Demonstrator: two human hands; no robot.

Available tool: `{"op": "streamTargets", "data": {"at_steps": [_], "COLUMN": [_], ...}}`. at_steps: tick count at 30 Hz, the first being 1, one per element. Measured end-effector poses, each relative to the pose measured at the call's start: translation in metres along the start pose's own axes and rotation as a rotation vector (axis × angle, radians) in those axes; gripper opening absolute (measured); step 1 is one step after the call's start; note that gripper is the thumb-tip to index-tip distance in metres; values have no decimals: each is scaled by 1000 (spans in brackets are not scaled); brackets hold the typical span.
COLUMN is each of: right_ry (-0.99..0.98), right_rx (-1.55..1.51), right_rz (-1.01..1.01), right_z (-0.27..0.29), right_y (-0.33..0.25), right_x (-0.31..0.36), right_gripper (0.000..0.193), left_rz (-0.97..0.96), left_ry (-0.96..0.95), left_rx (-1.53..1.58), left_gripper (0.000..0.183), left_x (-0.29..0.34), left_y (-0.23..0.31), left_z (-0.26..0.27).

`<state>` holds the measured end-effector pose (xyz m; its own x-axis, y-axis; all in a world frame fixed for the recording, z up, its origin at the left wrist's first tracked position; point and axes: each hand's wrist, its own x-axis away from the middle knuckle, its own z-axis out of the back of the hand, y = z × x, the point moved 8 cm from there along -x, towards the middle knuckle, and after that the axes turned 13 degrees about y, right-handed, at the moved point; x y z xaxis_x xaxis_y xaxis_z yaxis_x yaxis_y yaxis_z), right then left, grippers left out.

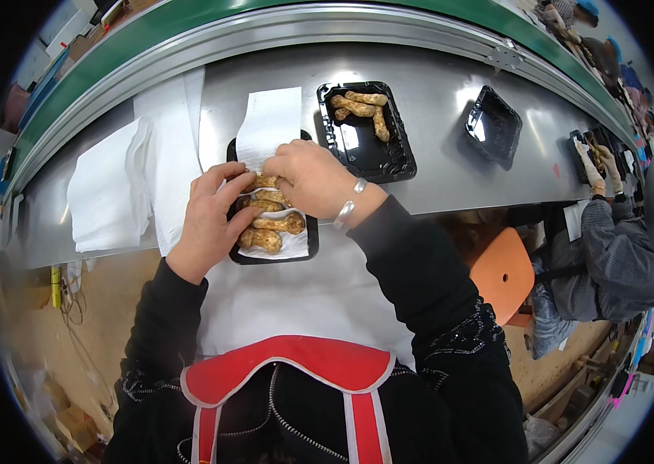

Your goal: The person places fried food items from a black tray into a black plastic container lined with white paper. They arrange the items neatly in rows, fold the paper over the food, and then place the filled container onto a moving conveyor belt.

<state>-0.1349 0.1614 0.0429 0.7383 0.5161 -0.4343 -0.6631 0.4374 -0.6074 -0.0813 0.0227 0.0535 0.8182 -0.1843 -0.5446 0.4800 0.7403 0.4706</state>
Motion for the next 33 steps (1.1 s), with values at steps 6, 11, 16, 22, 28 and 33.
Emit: {"op": "streamTargets", "data": {"at_steps": [6, 11, 16, 22, 28, 33], "right_ry": [165, 470, 262, 164, 403, 474], "right_rx": [-4, 442, 811, 805, 258, 4], "right_rz": [62, -170, -94, -152, -453, -382], "right_z": [28, 97, 78, 54, 90, 87], "right_y": [0, 77, 115, 112, 103, 92], "right_x": [2, -5, -14, -35, -7, 5], "right_gripper": [20, 16, 15, 14, 32, 31], "left_rz": [5, 5, 2, 51, 23, 21], "left_ry": [-95, -85, -68, -56, -70, -83], "left_rx": [-10, 5, 26, 53, 75, 74], "left_gripper": [42, 41, 40, 43, 46, 44], "left_x": [-3, -4, -9, 5, -5, -3], "left_y": [4, 6, 6, -16, -2, 2], "left_z": [-2, 1, -2, -9, -9, -6]}}
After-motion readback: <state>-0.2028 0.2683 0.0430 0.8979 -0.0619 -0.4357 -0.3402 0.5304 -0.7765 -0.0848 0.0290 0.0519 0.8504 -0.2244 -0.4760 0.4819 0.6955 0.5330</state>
